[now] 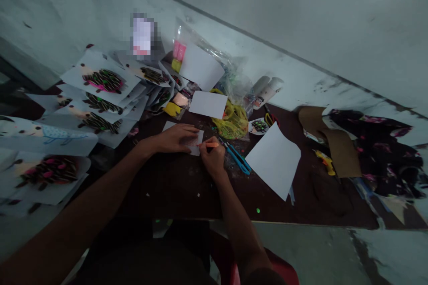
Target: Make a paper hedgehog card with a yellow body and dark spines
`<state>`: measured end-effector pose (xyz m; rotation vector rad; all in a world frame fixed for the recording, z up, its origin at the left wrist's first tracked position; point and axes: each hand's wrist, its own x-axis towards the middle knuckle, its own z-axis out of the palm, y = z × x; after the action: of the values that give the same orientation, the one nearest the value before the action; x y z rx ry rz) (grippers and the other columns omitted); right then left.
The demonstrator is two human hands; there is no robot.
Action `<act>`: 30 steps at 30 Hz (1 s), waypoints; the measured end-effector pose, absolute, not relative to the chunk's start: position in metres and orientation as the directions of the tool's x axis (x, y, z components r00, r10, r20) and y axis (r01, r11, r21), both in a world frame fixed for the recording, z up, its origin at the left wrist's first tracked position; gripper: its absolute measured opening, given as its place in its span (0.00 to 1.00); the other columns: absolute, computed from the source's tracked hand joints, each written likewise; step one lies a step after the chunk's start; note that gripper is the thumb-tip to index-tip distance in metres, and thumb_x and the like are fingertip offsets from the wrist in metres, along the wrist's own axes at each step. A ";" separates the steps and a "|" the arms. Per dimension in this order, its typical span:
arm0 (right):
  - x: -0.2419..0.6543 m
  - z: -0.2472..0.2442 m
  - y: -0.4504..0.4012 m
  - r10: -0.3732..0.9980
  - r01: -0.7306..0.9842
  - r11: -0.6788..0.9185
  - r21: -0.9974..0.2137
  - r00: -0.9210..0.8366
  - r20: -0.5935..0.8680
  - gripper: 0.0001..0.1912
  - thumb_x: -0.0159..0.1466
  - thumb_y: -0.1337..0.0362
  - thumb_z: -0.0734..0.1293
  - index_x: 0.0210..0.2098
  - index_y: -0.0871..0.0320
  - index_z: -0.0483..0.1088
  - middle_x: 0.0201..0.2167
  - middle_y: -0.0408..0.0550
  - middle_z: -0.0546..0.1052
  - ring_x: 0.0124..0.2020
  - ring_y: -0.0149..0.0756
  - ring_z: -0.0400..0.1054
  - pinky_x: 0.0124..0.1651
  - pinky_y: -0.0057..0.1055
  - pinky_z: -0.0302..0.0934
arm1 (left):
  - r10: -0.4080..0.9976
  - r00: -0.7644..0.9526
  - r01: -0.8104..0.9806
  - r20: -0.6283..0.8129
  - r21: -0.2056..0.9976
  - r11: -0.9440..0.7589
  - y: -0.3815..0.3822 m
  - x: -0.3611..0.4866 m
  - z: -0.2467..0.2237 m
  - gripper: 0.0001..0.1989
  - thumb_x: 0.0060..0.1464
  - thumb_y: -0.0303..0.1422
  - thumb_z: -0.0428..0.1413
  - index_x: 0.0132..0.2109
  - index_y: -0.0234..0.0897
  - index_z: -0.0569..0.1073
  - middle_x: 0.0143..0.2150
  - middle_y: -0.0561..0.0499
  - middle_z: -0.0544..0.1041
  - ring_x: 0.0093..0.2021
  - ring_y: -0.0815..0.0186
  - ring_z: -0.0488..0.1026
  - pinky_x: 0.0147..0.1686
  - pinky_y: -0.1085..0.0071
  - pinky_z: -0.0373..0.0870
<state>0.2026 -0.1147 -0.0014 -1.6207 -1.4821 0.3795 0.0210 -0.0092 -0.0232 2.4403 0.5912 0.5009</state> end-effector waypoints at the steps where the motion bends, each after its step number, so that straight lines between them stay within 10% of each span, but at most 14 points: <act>1: 0.203 -0.002 -0.114 0.913 0.648 0.099 -0.755 0.242 0.327 0.10 0.60 0.57 0.63 0.25 0.52 0.63 0.19 0.38 0.69 0.21 0.31 0.63 0.28 0.29 0.57 | 0.511 0.833 0.298 0.213 0.604 -0.739 -0.009 0.021 -0.023 0.27 0.47 0.37 0.69 0.56 0.38 0.78 0.65 0.42 0.73 0.66 0.54 0.68 0.67 0.57 0.59; 17: 0.207 -0.003 -0.114 0.840 0.559 0.091 -0.824 0.402 0.366 0.08 0.60 0.58 0.63 0.28 0.53 0.66 0.24 0.42 0.72 0.26 0.34 0.68 0.33 0.31 0.64 | 0.528 0.825 0.294 0.201 0.646 -0.704 -0.013 0.020 -0.018 0.32 0.48 0.35 0.68 0.61 0.35 0.74 0.69 0.38 0.69 0.69 0.53 0.64 0.70 0.55 0.56; 21: 0.206 -0.003 -0.113 0.846 0.461 0.113 -0.880 0.420 0.329 0.10 0.62 0.56 0.63 0.33 0.55 0.70 0.28 0.44 0.75 0.30 0.35 0.70 0.36 0.32 0.65 | 0.606 0.735 0.245 0.304 0.714 -0.656 -0.011 0.018 -0.015 0.20 0.58 0.30 0.58 0.58 0.37 0.76 0.65 0.41 0.74 0.66 0.58 0.68 0.67 0.57 0.63; 30: 0.204 -0.005 -0.112 0.842 0.470 0.174 -0.865 0.385 0.379 0.10 0.62 0.56 0.66 0.36 0.56 0.69 0.30 0.45 0.75 0.32 0.35 0.70 0.38 0.32 0.67 | 0.806 0.554 0.636 0.209 0.519 -0.572 0.005 -0.005 -0.010 0.16 0.53 0.25 0.55 0.47 0.34 0.81 0.49 0.41 0.80 0.53 0.51 0.74 0.56 0.53 0.71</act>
<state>0.2043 -0.1120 -0.0052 -1.4654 -1.2490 0.3958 -0.0051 0.0051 -0.0101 2.4081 1.1745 0.6083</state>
